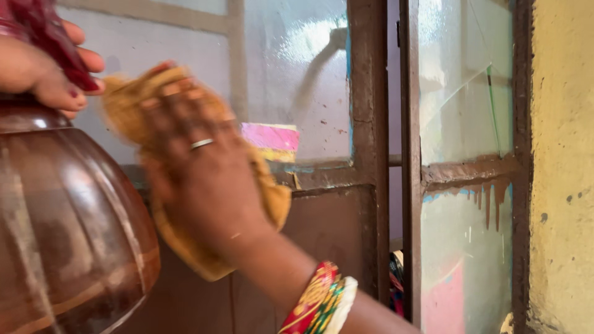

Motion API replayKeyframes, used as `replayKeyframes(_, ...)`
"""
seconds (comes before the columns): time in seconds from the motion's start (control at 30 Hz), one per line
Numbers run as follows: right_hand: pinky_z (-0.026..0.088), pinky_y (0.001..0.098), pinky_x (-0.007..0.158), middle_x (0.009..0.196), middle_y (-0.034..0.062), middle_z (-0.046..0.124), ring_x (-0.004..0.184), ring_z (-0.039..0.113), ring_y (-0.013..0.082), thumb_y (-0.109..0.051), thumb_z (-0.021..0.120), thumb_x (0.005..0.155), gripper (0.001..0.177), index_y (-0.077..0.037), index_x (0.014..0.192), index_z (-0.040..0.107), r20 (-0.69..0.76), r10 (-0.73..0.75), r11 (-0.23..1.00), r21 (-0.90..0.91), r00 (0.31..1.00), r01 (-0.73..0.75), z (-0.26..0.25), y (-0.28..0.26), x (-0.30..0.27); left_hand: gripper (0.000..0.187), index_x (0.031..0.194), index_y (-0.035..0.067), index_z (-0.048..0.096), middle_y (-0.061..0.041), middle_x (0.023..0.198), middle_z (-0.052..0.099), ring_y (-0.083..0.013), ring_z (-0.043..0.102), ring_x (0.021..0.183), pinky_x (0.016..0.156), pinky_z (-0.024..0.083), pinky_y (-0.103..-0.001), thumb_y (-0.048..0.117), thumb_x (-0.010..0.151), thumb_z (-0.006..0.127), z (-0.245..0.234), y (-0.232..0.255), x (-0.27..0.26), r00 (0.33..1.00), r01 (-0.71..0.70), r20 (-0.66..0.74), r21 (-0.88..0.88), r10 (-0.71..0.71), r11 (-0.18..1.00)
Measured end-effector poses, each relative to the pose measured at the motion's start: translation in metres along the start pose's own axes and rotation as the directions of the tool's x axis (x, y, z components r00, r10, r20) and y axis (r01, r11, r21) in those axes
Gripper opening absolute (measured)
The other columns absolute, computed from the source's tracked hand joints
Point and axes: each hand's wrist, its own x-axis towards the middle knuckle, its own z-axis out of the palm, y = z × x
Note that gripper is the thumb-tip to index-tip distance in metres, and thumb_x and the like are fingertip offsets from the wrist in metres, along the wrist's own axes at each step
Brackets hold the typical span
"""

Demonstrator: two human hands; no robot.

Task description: The person wipes a glass window pane with a cloth and sprays liquid from a bottle onto a door surface to wipe it.

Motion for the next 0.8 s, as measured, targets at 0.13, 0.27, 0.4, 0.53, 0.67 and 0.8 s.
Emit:
replayKeyframes(0.13, 0.033, 0.0401, 0.129, 0.163, 0.0011, 0.048, 0.151, 0.042, 0.0204, -0.039, 0.06, 0.11, 0.056, -0.024, 0.16, 0.039, -0.025, -0.075, 0.997, 0.034, 0.997, 0.076, -0.012, -0.012, -0.029, 0.095, 0.153, 0.005, 0.034, -0.02, 0.134, 0.063, -0.0377, 0.067, 0.118, 0.084, 0.057, -0.055, -0.029, 0.068, 0.056, 0.014, -0.01, -0.029, 0.999, -0.018, -0.038, -0.007, 0.018, 1.0)
replayKeyframes(0.27, 0.034, 0.0379, 0.122, 0.163, 0.003, 0.046, 0.154, 0.043, 0.0202, -0.038, 0.062, 0.112, 0.055, -0.025, 0.159, 0.038, 0.005, -0.106, 0.987, 0.118, 0.994, 0.105, -0.027, 0.026, -0.05, 0.096, 0.152, 0.005, 0.037, -0.021, 0.132, 0.063, -0.0372, 0.066, 0.12, 0.088, 0.055, -0.053, -0.032, 0.064, 0.054, 0.041, -0.002, -0.064, 0.997, 0.003, -0.076, 0.009, -0.002, 1.0)
replayKeyframes(0.4, 0.032, 0.0444, 0.129, 0.164, 0.0037, 0.046, 0.154, 0.04, 0.0246, -0.031, 0.067, 0.105, 0.06, -0.023, 0.16, 0.044, 0.034, -0.08, 0.997, -0.013, 0.996, 0.08, -0.054, 0.07, -0.095, 0.101, 0.152, 0.005, 0.036, -0.021, 0.134, 0.062, -0.0377, 0.066, 0.121, 0.084, 0.056, -0.053, -0.035, 0.061, 0.053, 0.077, 0.002, -0.086, 0.993, 0.033, -0.112, 0.059, -0.026, 0.998)
replayKeyframes(0.53, 0.026, 0.0531, 0.129, 0.163, 0.0095, 0.043, 0.156, 0.034, 0.031, -0.024, 0.067, 0.097, 0.06, -0.019, 0.154, 0.05, 0.003, 0.065, 0.995, -0.08, 0.998, -0.065, -0.075, 0.097, -0.147, 0.101, 0.15, 0.004, 0.038, -0.019, 0.135, 0.062, -0.0341, 0.065, 0.124, 0.084, 0.056, -0.047, -0.035, 0.059, 0.059, 0.102, -0.001, -0.13, 0.997, -0.009, -0.07, 0.039, 0.012, 0.999)
replayKeyframes(0.67, 0.024, 0.0534, 0.131, 0.164, 0.0079, 0.044, 0.158, 0.034, 0.03, -0.022, 0.066, 0.099, 0.058, -0.02, 0.154, 0.051, -0.046, 0.181, 0.977, -0.105, 0.982, -0.185, -0.067, 0.088, -0.168, 0.102, 0.15, 0.006, 0.04, -0.017, 0.134, 0.065, -0.0308, 0.066, 0.124, 0.084, 0.06, -0.045, -0.035, 0.06, 0.063, 0.119, 0.005, -0.178, 0.989, 0.112, -0.113, 0.132, -0.098, 0.985)
replayKeyframes(0.8, 0.024, 0.0552, 0.127, 0.161, 0.009, 0.045, 0.154, 0.035, 0.0298, -0.026, 0.066, 0.095, 0.06, -0.02, 0.153, 0.051, -0.051, 0.298, 0.95, -0.08, 0.953, -0.302, -0.045, 0.046, -0.165, 0.098, 0.149, 0.006, 0.043, -0.015, 0.133, 0.066, -0.0286, 0.066, 0.121, 0.084, 0.059, -0.043, -0.031, 0.061, 0.064, 0.127, 0.011, -0.207, 0.988, 0.095, -0.133, 0.093, -0.083, 0.991)
